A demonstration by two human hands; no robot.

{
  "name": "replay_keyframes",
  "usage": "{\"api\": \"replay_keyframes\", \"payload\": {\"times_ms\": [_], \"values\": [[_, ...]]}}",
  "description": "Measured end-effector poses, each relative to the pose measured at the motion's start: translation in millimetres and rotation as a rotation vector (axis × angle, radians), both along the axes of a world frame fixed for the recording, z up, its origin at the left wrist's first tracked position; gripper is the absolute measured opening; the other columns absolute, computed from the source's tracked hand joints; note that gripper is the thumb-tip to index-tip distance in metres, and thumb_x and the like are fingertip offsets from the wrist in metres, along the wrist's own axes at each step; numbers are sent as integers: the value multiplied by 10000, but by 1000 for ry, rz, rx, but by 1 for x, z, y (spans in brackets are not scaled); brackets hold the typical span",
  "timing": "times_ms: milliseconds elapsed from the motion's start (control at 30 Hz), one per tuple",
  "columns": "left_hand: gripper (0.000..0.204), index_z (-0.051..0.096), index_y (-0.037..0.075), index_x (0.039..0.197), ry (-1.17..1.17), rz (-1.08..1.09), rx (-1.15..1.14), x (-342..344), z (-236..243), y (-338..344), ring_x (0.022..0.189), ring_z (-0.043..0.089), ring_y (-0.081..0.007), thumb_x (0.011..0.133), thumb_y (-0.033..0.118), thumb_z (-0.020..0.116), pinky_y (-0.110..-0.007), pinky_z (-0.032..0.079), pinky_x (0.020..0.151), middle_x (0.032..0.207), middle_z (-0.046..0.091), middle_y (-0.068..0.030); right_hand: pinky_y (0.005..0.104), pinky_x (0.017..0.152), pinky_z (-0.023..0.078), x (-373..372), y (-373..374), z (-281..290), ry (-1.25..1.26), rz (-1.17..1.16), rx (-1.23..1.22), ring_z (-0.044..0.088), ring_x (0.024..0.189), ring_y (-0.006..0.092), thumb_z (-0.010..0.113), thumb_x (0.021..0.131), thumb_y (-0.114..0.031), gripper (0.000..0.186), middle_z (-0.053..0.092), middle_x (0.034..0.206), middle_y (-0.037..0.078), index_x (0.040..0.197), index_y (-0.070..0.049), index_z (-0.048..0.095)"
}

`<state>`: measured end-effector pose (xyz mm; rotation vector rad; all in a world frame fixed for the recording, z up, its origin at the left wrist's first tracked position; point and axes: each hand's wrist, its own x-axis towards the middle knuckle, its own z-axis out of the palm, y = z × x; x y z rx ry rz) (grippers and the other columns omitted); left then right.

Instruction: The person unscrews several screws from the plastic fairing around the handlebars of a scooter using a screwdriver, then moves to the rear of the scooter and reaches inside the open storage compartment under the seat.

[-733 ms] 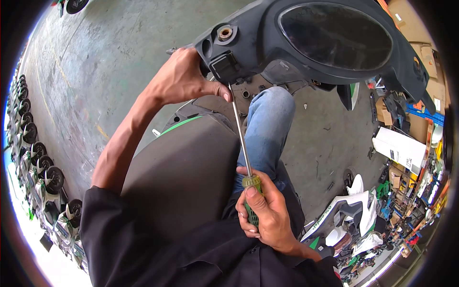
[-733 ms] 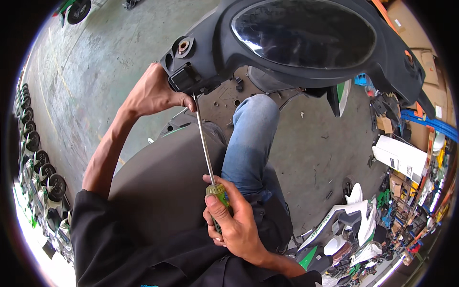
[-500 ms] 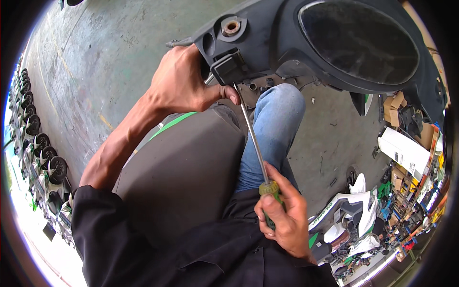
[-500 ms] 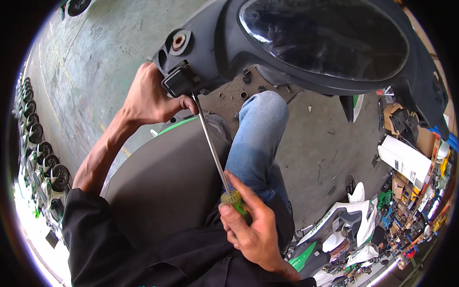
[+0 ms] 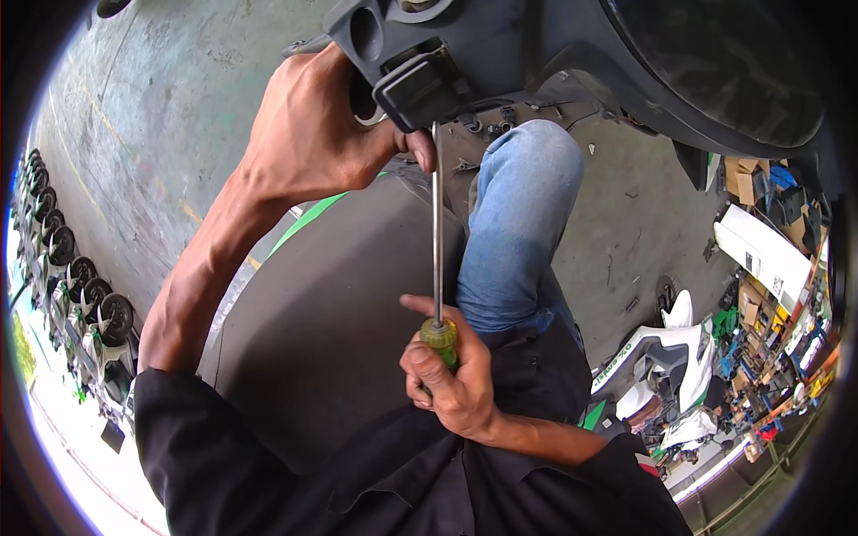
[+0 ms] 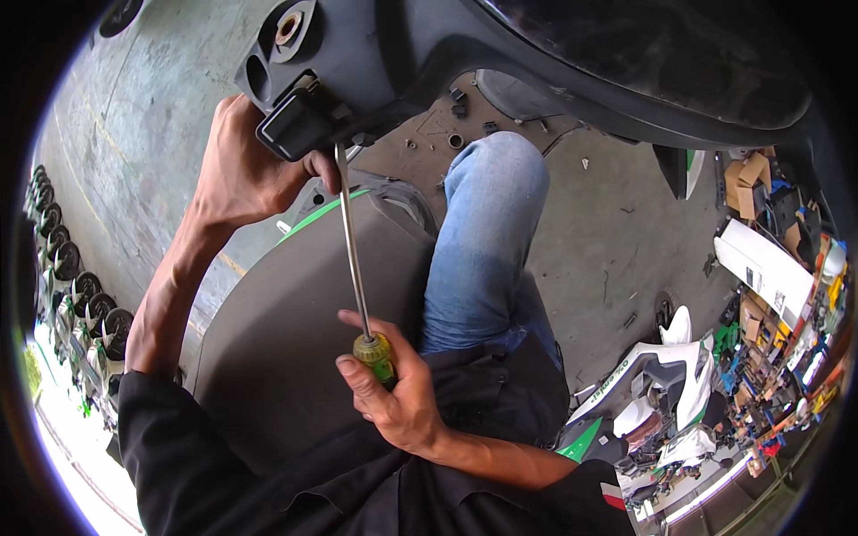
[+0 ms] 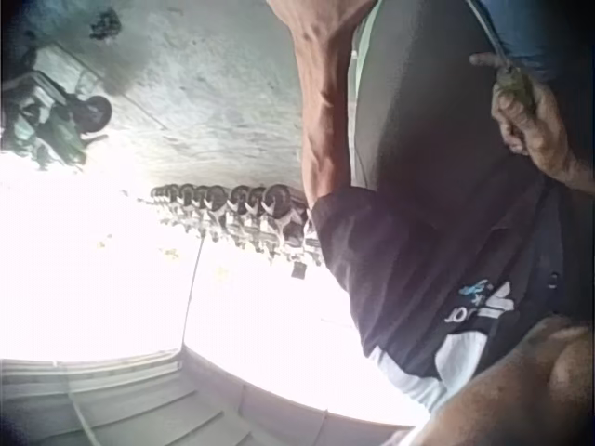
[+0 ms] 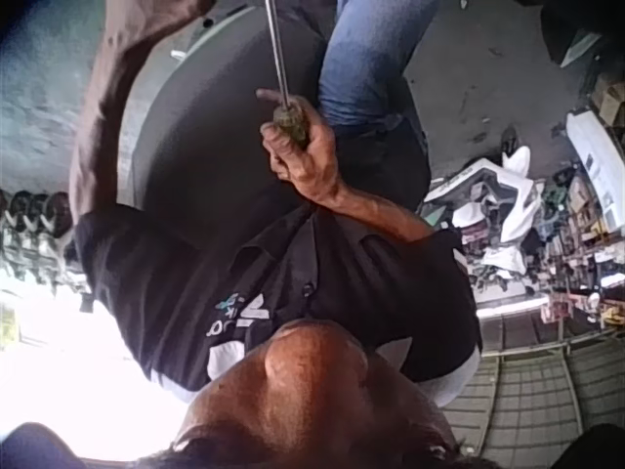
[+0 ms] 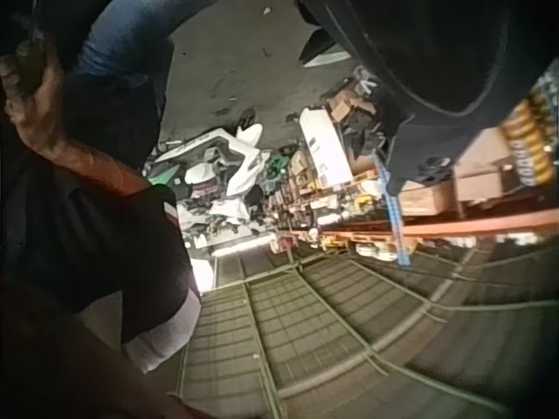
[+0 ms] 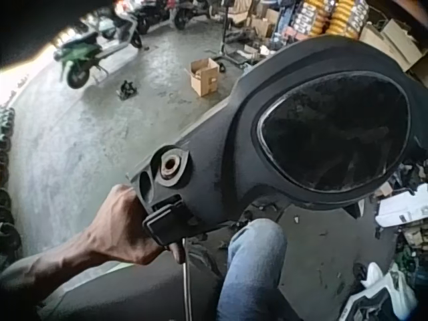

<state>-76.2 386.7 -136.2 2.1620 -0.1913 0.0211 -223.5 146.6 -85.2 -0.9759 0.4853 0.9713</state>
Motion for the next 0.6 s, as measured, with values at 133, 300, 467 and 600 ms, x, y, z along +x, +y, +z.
{"api": "replay_keyframes", "payload": {"times_ms": [133,300,467,600], "values": [[219,674,38,914,92,-1,26,-1,11,-7,549,635,-161,718,93,754,-273,493,576,626,708,41,219,448,351,-5,18,-12,143,28,2,426,516,15,697,1000,-199,281,496,697,-52,1206,-34,604],[120,700,24,779,105,-26,36,3,14,-5,633,714,-120,731,-23,601,-262,556,635,599,707,11,245,408,338,-15,51,-48,136,3,-1,454,458,62,669,1007,-194,311,516,629,8,750,-61,555],[458,659,3,968,274,51,37,3,6,1,589,657,-274,638,202,907,-352,516,606,679,680,-125,267,440,363,-17,88,-69,85,-71,-17,461,487,88,650,993,-149,337,498,620,11,699,-77,500],[636,658,-4,1093,257,72,-67,4,3,6,657,671,-309,611,285,957,-378,525,649,762,701,-151,280,521,406,-10,138,-91,27,-172,168,490,564,107,612,996,-115,323,495,638,14,697,-74,494]]}}
